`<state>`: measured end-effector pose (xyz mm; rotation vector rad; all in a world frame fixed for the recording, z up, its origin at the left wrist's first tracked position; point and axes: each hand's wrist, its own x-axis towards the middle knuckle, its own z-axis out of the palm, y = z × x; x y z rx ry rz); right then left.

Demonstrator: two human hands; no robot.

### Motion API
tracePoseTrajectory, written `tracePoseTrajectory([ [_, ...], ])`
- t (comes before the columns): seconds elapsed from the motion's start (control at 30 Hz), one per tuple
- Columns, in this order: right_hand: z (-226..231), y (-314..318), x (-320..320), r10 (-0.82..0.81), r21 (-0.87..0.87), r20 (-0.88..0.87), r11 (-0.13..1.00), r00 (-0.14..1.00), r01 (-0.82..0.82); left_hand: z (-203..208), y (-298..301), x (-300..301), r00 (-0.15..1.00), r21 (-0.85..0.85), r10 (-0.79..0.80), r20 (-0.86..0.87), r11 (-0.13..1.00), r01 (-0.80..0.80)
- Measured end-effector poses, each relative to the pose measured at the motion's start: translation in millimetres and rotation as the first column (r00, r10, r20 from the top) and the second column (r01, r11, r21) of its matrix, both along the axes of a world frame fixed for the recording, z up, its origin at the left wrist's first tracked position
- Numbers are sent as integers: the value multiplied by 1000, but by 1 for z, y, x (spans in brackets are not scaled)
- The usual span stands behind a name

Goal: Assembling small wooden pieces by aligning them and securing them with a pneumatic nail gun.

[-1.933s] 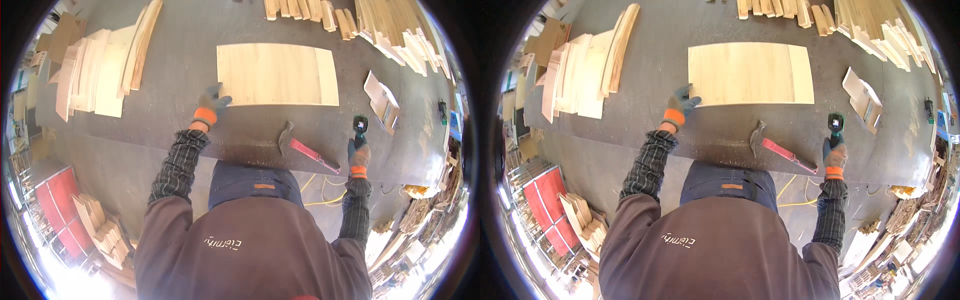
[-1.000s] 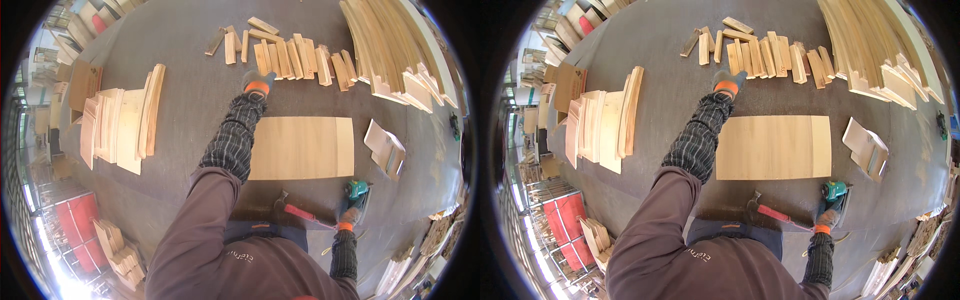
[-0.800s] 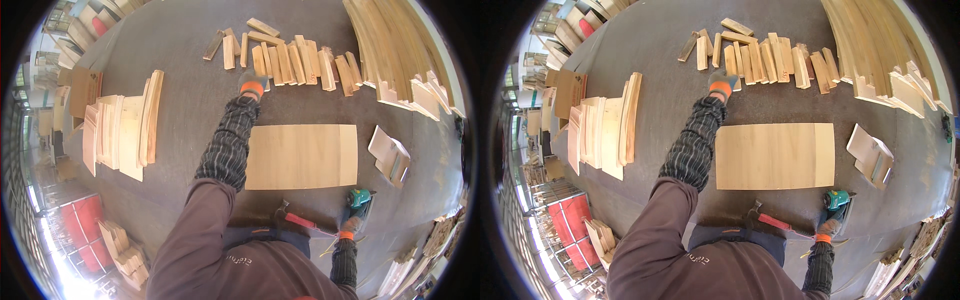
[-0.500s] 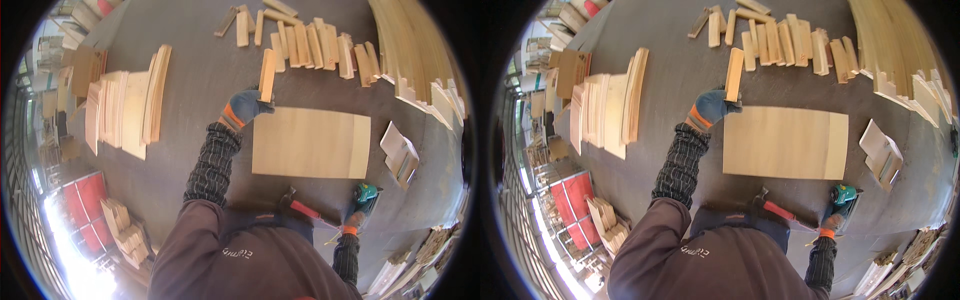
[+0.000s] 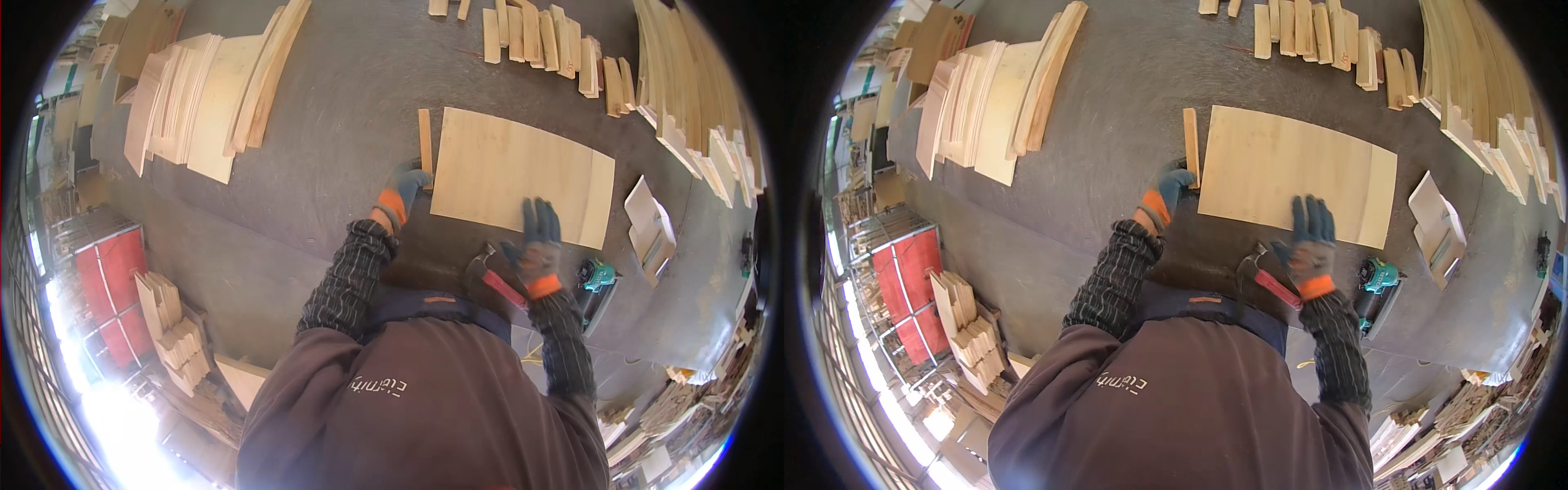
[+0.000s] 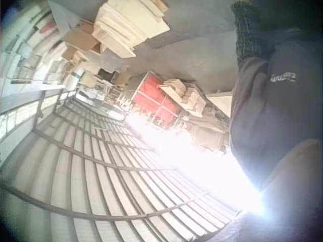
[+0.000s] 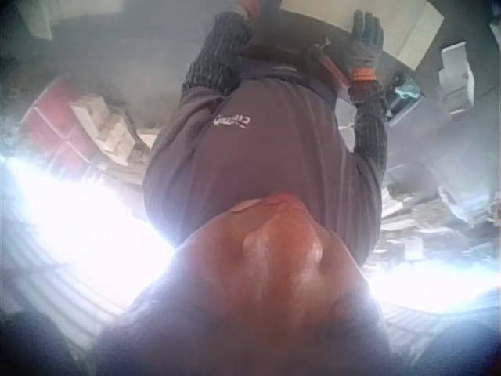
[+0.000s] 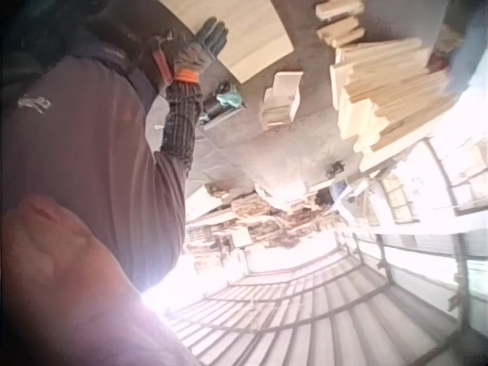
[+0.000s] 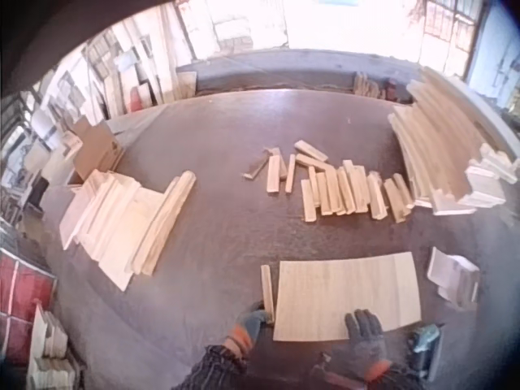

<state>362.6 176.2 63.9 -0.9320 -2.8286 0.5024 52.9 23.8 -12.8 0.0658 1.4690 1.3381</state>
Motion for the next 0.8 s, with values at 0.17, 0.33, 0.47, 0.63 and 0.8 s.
tracePoseTrajectory([
  [0.17, -17, -3, -37, 136, 216, 25, 966, 990, -139, 76, -16, 15, 923, 260, 54, 381, 952, -163],
  [0.33, 30, -32, -53, 175, 170, -101, 973, 979, -156, 112, -39, 27, 929, 365, 6, 369, 919, -150],
  [0.47, 47, -57, -56, 198, 172, -303, 973, 932, -151, 149, -64, 39, 963, 450, -108, 248, 893, -16],
  [0.63, 55, -76, -49, 207, 157, -366, 975, 907, -159, 201, -85, 53, 994, 213, -56, 96, 976, 35],
  [0.8, 57, -92, -41, 220, 163, -365, 972, 905, -170, 214, -105, 60, 989, 191, -144, 16, 972, 138],
])
